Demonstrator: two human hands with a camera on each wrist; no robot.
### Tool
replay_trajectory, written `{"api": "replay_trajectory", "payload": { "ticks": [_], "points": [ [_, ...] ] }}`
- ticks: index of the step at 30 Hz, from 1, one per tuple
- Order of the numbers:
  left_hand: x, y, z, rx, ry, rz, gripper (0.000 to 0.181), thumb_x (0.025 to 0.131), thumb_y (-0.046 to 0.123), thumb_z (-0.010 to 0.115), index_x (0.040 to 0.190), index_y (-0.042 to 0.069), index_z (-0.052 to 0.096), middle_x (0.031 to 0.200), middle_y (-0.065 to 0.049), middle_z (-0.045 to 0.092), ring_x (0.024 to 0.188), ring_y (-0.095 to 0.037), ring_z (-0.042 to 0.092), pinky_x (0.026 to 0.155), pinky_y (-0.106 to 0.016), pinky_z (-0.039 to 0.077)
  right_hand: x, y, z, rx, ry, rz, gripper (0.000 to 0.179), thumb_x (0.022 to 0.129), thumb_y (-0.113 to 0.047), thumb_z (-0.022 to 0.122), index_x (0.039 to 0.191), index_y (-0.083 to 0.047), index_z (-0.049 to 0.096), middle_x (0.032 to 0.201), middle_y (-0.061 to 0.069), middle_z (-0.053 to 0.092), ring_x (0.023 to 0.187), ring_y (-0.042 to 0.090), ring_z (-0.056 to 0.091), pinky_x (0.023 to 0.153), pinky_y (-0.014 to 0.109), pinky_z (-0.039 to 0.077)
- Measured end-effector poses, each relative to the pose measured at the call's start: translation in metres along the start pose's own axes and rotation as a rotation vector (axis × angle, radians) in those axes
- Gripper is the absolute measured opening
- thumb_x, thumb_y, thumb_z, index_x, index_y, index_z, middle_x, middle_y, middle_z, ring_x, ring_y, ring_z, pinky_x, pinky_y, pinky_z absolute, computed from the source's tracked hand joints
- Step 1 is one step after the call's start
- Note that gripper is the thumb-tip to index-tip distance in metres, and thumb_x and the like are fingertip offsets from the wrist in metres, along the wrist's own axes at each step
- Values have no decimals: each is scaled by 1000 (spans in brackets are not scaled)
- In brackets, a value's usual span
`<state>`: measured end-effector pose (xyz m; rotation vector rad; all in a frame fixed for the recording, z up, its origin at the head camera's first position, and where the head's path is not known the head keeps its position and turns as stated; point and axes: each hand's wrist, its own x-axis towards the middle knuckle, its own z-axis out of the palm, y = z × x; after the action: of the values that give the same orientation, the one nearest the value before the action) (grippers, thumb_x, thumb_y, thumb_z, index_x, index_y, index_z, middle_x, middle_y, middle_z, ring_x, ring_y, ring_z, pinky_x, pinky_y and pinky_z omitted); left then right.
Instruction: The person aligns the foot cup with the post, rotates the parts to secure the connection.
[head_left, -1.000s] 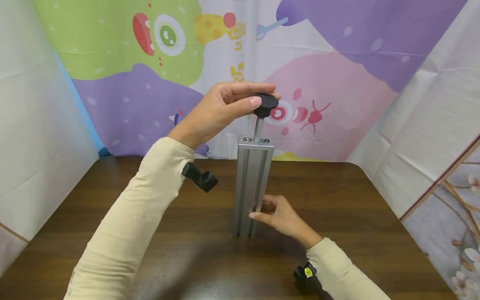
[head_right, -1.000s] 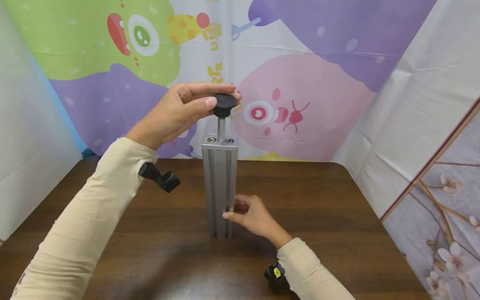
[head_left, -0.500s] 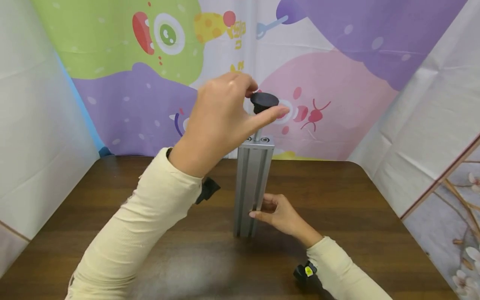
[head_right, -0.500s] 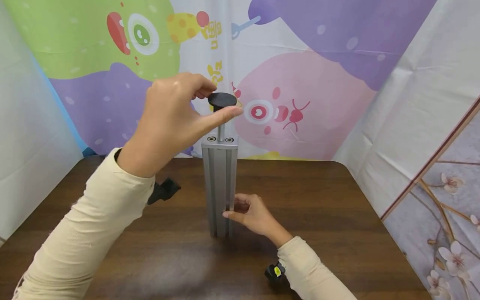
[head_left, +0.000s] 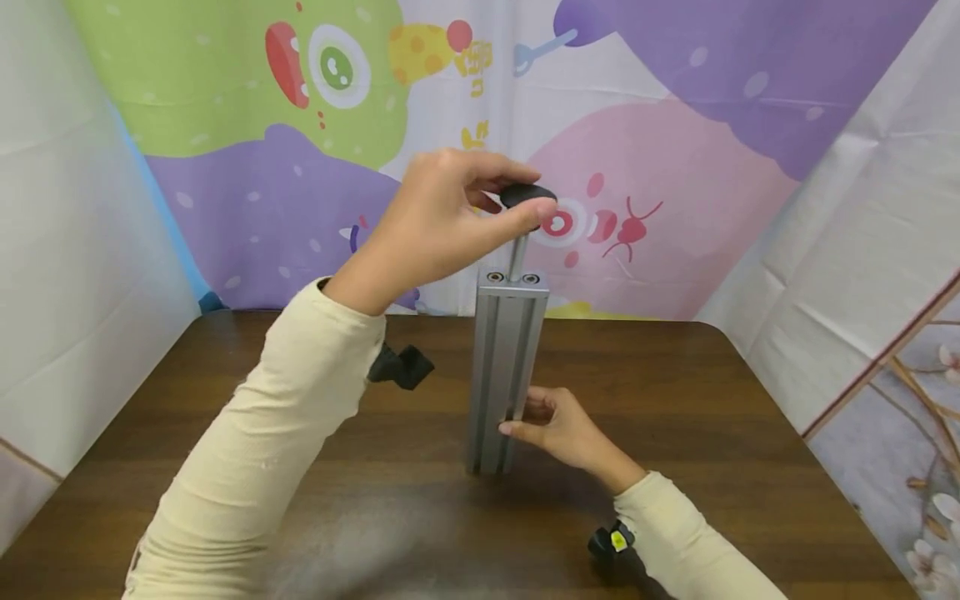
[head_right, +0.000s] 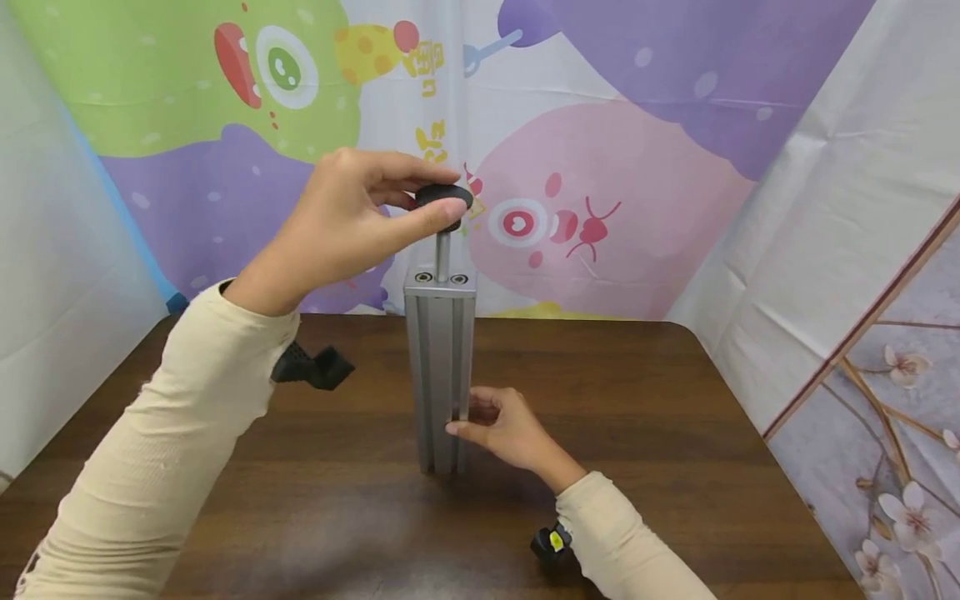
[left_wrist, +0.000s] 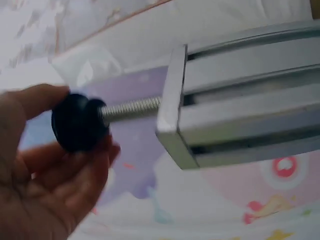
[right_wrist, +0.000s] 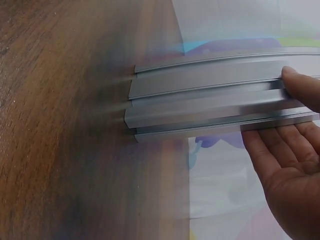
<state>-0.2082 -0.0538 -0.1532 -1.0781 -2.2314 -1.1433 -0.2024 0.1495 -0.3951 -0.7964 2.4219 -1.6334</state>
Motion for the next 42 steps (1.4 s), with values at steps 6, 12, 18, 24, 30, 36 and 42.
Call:
{"api": "replay_trajectory", "payload": {
  "ticks": [6,12,18,24,30,36,42],
  "points": [
    [5,-23,-6,-511,-216,-79,35,97,10,54,130,-1,57,125,-11,63,113,-17,61,98,-32,46,-1,-1,-1,0,6,8,33,84,-13,74,114,0,66,109,13,70,96,20,68,78,28,56],
    [7,-33,-8,-608,-304,-59,37,98,7,49,133,0,55,129,-10,61,119,-19,56,102,-35,41,0,0,2,7,-4,16,33,85,-15,74,113,0,67,108,13,70,95,20,68,77,27,56],
    [9,-32,-11,-557,-324,-25,38,98,9,48,135,0,54,134,-8,58,125,-14,51,104,-33,40,1,1,2,1,2,3,30,85,-13,74,111,0,67,105,13,70,92,18,69,76,27,56],
    [3,-8,-11,-139,-134,17,38,103,24,44,131,4,58,125,-3,64,116,-6,57,99,-22,42,2,2,2,10,-5,-14,29,85,-11,73,111,0,67,106,14,70,92,16,69,76,28,56],
    [-4,20,3,460,144,79,52,89,53,61,94,1,68,86,-6,65,74,-19,59,70,-27,49,3,3,-1,28,-18,-16,30,85,-11,73,112,-1,67,107,13,70,94,18,69,77,29,56],
    [-4,23,13,679,218,92,59,82,58,66,63,4,53,65,-5,43,56,-20,42,51,-31,39,4,2,0,29,-24,-18,29,85,-11,73,113,-2,67,109,12,70,97,18,68,78,30,56],
    [2,26,5,544,75,49,42,87,43,69,64,7,65,63,-2,54,59,-17,48,56,-28,38,3,2,2,35,-18,-16,29,85,-11,73,112,-1,67,108,12,70,96,18,68,79,30,56]
  ]
}}
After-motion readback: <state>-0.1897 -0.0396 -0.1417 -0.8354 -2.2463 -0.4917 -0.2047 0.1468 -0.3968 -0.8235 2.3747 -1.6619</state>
